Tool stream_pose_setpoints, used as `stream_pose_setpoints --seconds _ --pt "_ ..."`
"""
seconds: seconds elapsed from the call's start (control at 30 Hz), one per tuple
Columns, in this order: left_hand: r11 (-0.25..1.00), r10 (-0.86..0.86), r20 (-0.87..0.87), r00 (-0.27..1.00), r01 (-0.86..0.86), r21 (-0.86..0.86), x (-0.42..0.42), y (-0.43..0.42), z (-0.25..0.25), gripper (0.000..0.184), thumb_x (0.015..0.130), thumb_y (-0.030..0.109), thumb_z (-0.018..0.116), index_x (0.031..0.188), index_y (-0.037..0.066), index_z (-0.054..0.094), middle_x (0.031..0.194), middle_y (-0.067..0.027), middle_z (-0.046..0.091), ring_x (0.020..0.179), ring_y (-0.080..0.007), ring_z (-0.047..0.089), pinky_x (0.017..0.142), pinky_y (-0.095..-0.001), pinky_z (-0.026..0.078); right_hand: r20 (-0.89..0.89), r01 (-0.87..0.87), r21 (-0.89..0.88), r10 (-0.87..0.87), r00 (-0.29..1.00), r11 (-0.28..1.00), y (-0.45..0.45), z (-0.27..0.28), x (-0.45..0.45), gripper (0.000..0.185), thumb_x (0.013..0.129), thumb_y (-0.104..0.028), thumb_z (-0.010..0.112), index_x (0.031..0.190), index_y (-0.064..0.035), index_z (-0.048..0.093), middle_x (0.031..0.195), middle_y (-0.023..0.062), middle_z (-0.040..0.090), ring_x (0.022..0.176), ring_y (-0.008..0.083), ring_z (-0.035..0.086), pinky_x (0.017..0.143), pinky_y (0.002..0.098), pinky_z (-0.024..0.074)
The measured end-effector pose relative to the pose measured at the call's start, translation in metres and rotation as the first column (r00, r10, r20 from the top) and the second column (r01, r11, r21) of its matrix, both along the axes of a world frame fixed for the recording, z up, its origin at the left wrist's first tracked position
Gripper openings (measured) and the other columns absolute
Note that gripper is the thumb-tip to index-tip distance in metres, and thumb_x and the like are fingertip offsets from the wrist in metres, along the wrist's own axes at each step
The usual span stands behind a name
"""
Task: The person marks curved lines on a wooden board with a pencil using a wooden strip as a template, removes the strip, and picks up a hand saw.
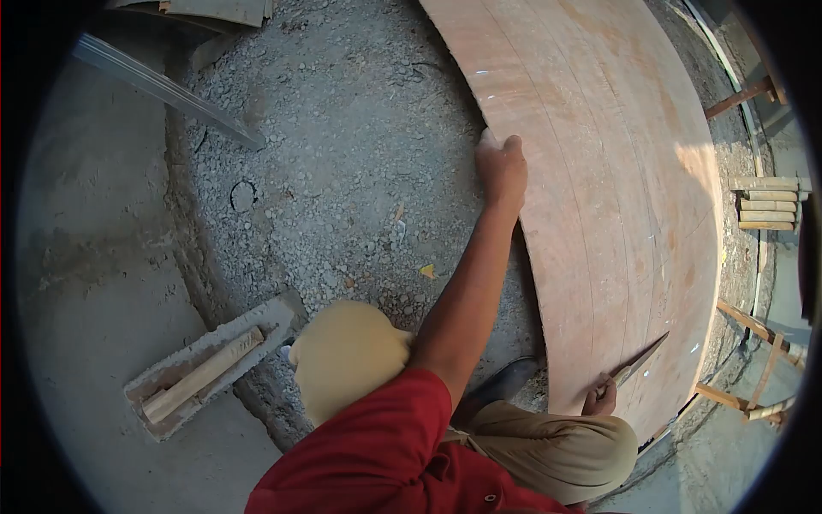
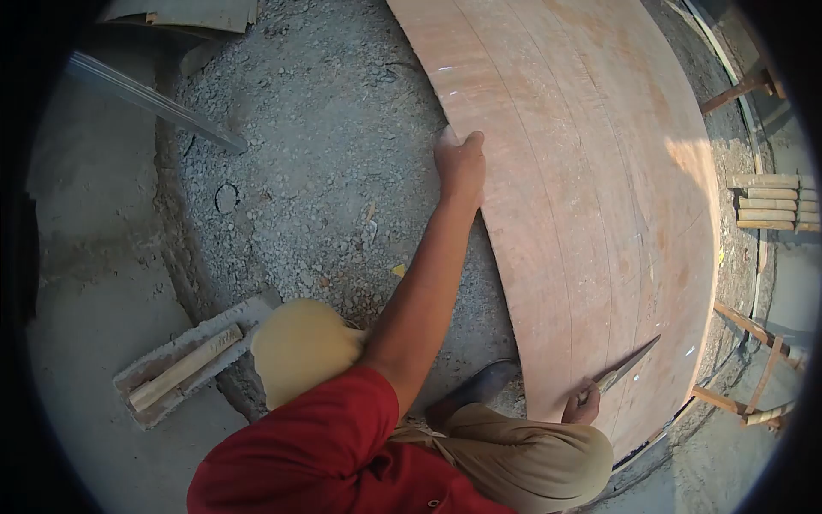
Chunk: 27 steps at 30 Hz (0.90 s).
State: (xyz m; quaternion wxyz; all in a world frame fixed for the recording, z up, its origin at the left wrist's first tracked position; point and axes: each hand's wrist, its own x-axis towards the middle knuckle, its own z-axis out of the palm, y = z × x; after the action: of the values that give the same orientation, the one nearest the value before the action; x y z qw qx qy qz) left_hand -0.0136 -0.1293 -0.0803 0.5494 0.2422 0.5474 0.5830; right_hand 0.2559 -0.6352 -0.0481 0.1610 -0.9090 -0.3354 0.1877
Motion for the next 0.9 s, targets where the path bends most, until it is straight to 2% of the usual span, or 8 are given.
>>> stream_pose_setpoints --seconds 0.03,0.07,0.23,0.33,0.57,0.67,0.77,0.9 --pt "1.0 0.012 0.007 1.0 -0.012 -0.022 0.002 0.001 0.011 0.033 0.088 0.003 0.054 0.117 -0.013 0.059 0.115 -0.0299 0.069 0.107 -0.0426 0.068 0.095 -0.0451 0.05 0.006 0.015 -0.056 -0.015 1.0 0.998 -0.016 0.002 0.006 0.056 0.073 0.002 0.065 0.128 -0.0049 0.063 0.097 0.0091 0.063 0.081 0.0184 0.057 0.077 0.0313 0.05" --pt "0.998 -0.005 -0.074 0.997 0.0 -0.059 0.003 0.003 0.016 0.031 0.089 0.001 0.056 0.117 -0.01 0.06 0.112 -0.0208 0.07 0.101 -0.0288 0.068 0.09 -0.0383 0.05 0.021 0.041 -0.099 -0.039 0.999 0.994 -0.029 0.004 0.017 0.058 0.074 0.001 0.066 0.132 -0.0052 0.062 0.099 0.0096 0.062 0.08 0.0189 0.057 0.076 0.032 0.0497" --pt "0.997 -0.078 -0.123 0.989 0.074 -0.032 0.002 0.0 0.071 0.034 0.088 0.004 0.048 0.116 -0.013 0.057 0.108 -0.0363 0.066 0.107 -0.0501 0.064 0.095 -0.0502 0.049 0.088 0.145 -0.237 -0.128 0.988 0.961 -0.059 0.03 0.024 0.064 0.075 -0.001 0.067 0.138 -0.006 0.058 0.102 0.0105 0.06 0.079 0.0199 0.056 0.075 0.0334 0.0494" --pt "0.981 -0.192 -0.207 0.959 0.189 -0.035 -0.006 0.002 0.107 0.026 0.089 0.005 0.049 0.109 -0.01 0.057 0.1 -0.0385 0.065 0.101 -0.0528 0.064 0.088 -0.0533 0.051 0.123 0.17 -0.27 -0.141 0.982 0.948 -0.061 0.045 0.008 0.066 0.075 -0.001 0.067 0.14 -0.0063 0.056 0.103 0.0107 0.059 0.08 0.0202 0.056 0.075 0.0339 0.0494" --pt "0.971 -0.24 -0.127 0.963 0.239 -0.021 -0.021 -0.009 0.116 0.017 0.087 0.005 0.053 0.098 -0.007 0.057 0.096 -0.0366 0.065 0.097 -0.0523 0.065 0.082 -0.0539 0.051 0.153 0.094 -0.26 -0.055 0.987 0.961 -0.057 0.067 -0.034 0.071 0.075 -0.002 0.068 0.145 -0.0069 0.053 0.105 0.0113 0.057 0.08 0.021 0.056 0.075 0.0349 0.0492" --pt "0.966 -0.259 -0.125 0.958 0.257 -0.036 -0.035 -0.016 0.091 0.022 0.084 0.002 0.051 0.101 -0.009 0.06 0.093 -0.0323 0.067 0.093 -0.0468 0.068 0.086 -0.0482 0.051 0.136 -0.016 -0.206 0.045 0.99 0.978 -0.05 0.061 -0.056 0.073 0.075 -0.003 0.068 0.147 -0.0072 0.051 0.106 0.0116 0.057 0.081 0.0213 0.056 0.075 0.0354 0.0491" --pt "0.976 -0.217 0.193 0.957 0.218 0.02 -0.046 -0.025 0.052 0.021 0.083 -0.003 0.052 0.102 -0.009 0.06 0.099 -0.0169 0.068 0.087 -0.0222 0.063 0.083 -0.0359 0.05 0.146 -0.099 -0.122 0.116 0.982 0.988 -0.041 0.04 -0.093 0.076 0.075 -0.003 0.068 0.149 -0.0075 0.05 0.107 0.0118 0.056 0.081 0.0216 0.056 0.075 0.0358 0.0491" --pt "0.953 -0.237 0.222 0.946 0.271 -0.136 -0.061 -0.031 0.015 0.023 0.085 -0.005 0.055 0.108 -0.007 0.06 0.103 -0.0123 0.066 0.091 -0.0175 0.061 0.082 -0.0336 0.049 0.237 -0.174 -0.097 0.192 0.952 0.98 -0.042 0.006 -0.138 0.093 0.071 -0.011 0.073 0.157 -0.0072 0.038 0.108 0.0151 0.053 0.085 0.027 0.058 0.077 0.0399 0.0494"
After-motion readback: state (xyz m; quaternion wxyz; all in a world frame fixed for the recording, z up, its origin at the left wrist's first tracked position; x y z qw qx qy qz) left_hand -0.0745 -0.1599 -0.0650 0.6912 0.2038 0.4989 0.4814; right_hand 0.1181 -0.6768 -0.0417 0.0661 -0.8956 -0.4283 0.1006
